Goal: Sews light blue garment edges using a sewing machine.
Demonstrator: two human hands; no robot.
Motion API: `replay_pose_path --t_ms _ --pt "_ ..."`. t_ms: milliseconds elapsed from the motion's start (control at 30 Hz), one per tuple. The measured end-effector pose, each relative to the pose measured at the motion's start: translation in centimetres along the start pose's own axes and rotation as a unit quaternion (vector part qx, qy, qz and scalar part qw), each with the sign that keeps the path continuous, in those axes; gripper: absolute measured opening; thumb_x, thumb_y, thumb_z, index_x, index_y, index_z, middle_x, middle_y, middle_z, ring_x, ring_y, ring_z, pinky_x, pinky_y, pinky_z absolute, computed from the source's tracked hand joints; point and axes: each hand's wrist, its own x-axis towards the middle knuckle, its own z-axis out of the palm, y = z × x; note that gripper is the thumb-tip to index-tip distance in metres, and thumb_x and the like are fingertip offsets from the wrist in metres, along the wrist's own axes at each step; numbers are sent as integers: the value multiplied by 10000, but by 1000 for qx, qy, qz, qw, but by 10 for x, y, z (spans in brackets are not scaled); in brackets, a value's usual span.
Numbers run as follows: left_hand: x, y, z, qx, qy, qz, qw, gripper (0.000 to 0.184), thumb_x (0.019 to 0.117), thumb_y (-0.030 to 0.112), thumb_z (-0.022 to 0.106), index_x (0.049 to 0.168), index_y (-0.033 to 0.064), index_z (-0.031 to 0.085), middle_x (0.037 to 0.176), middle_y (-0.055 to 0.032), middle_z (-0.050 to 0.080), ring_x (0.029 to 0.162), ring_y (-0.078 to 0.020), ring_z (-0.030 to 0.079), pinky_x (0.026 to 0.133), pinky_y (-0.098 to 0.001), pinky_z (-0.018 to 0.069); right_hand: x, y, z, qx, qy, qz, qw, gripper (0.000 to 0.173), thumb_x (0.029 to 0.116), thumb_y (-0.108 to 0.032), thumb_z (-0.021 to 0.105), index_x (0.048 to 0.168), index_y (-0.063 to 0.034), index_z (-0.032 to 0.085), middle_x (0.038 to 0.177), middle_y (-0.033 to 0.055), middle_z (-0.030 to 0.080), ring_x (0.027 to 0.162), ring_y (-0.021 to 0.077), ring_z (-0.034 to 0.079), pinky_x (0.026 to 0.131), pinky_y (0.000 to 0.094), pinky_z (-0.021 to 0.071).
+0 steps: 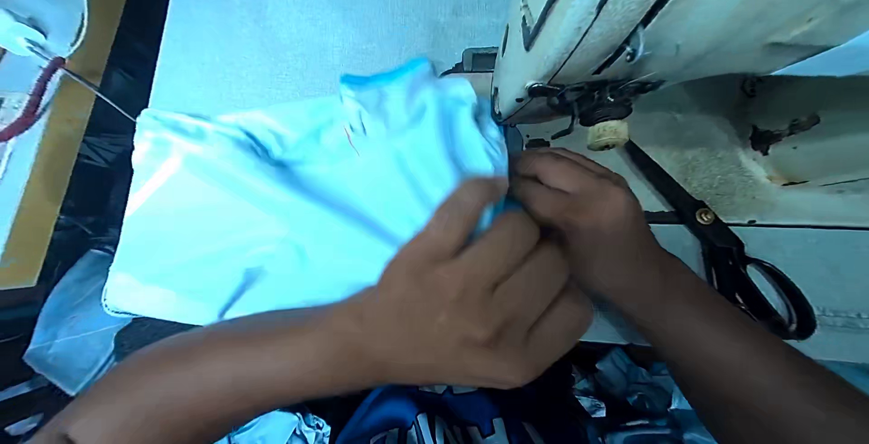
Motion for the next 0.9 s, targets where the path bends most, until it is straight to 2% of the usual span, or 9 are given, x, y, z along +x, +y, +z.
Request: replay_pose_path --t_ms 33,100,133,167,267,367,433,533,900 --pt "-18 9 14 9 27 -4 1000 85 1043 164 532 1044 185 614 978 -47 607 1099 -224 576 1176 -544 261 -2 -8 -4 -4 30 -2 1000 185 961 -21 552 988 16 731 1049 198 729 1025 332 718 869 428 594" --pt "-47 -3 35 21 23 -21 999 346 1060 279 549 1389 387 537 1388 -31 525 1448 -233 363 1238 -570 83 -6 -18 -9 -27 72 1 997 173 942 -33 585 1006 14 739 1041 185 746 998 287 737 850 362 598" --pt "-55 -21 37 45 12 -38 998 383 1068 312 531 1421 458 496 1493 -23 486 1504 -244 309 1231 -581 70 -10 -20 -9 -34 79 6 996 172 940 -45 598 1010 14 743 1044 182 750 1013 282 737 866 354 594" --pt "-57 -43 35 88 -4 -63 994 394 1068 310 527 1424 473 483 1472 -59 523 1467 -298 379 1197 -623 128 -14 -23 -8 -40 74 9 996 169 945 -56 604 1012 11 743 1056 181 750 1048 292 731 896 368 591" --pt "-38 -95 3 193 -153 -159 956 544 1019 43 513 1532 221 481 1113 -283 649 1089 -529 605 1049 -824 219 -34 -28 6 -51 2 5 999 159 957 -87 611 1015 2 728 1106 186 734 1175 366 671 994 494 548" --pt "-9 -70 -29 133 -294 -164 932 363 969 105 589 1312 -4 632 1238 -362 612 1220 -631 514 1025 -851 262 -51 -27 20 -70 -60 1 996 198 995 -102 576 1076 3 723 1224 186 706 1266 373 620 1066 514 504" --pt "-2 -46 -8 6 -241 -59 969 380 990 413 579 1168 100 702 1260 -202 645 1293 -458 546 1099 -730 340 -56 -21 18 -56 -61 -14 996 213 1010 -98 547 1086 -11 726 1251 167 699 1300 351 597 1098 488 483" --pt "-9 -44 41 -67 -229 -25 971 756 925 730 474 1335 121 652 1375 -140 610 1295 -373 567 1065 -689 394 -60 -10 9 -26 -67 -52 996 226 1019 -127 533 1037 -5 723 1226 150 710 1309 327 593 1113 461 475" --pt "-20 -51 47 -5 -250 -57 967 712 936 748 416 1378 231 624 1403 -137 578 1348 -431 510 1019 -853 253 -57 -1 8 -13 -71 -69 995 264 1038 -170 523 1038 -9 732 1192 132 732 1275 292 626 1116 423 470"
